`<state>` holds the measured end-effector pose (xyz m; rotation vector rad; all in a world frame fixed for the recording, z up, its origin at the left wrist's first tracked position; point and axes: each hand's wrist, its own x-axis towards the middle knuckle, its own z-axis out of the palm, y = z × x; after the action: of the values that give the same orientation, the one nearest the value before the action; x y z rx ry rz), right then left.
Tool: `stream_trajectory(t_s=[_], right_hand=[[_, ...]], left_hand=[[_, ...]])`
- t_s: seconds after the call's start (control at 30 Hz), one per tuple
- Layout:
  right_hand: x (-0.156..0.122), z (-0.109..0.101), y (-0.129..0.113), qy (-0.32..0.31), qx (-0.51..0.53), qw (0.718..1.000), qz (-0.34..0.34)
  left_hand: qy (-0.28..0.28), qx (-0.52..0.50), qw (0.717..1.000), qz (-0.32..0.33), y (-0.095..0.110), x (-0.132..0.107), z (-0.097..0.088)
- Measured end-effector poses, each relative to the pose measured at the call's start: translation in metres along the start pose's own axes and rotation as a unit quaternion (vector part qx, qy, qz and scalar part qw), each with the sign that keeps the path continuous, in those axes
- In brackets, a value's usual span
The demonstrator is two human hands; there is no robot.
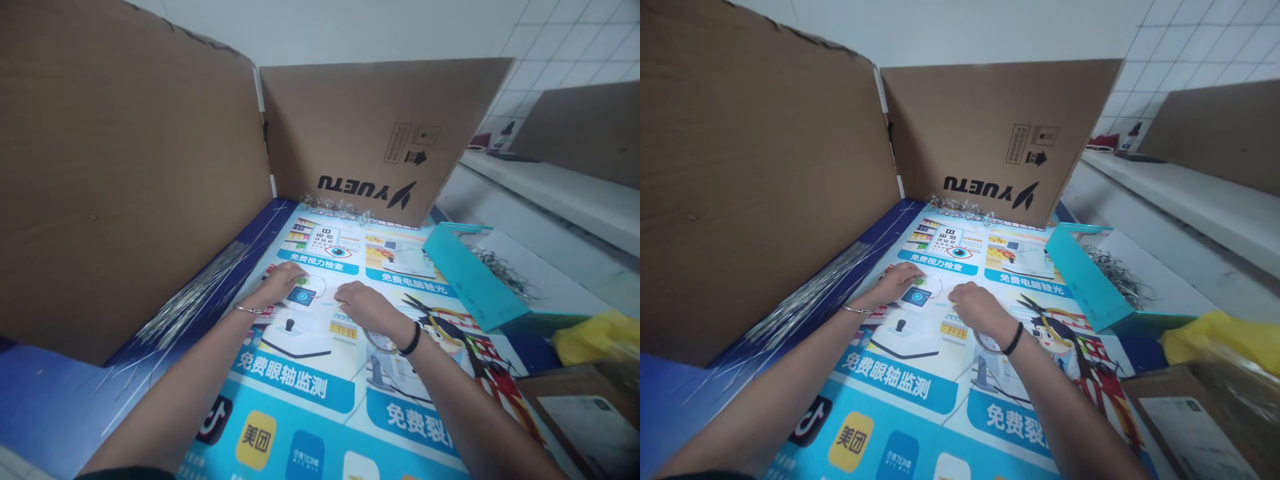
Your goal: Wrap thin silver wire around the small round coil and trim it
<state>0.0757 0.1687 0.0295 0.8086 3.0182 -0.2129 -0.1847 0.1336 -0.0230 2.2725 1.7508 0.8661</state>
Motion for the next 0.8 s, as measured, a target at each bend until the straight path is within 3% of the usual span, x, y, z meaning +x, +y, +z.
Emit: stream_trajectory(t_s=[0.8], right_hand=[[0.0027,0.0077,0.0040,0.040,-0.001,0.999,-0.020]], left_hand=[[0.017,0.007,1.000,0.025,-0.0086,-0.0040,0.0072]])
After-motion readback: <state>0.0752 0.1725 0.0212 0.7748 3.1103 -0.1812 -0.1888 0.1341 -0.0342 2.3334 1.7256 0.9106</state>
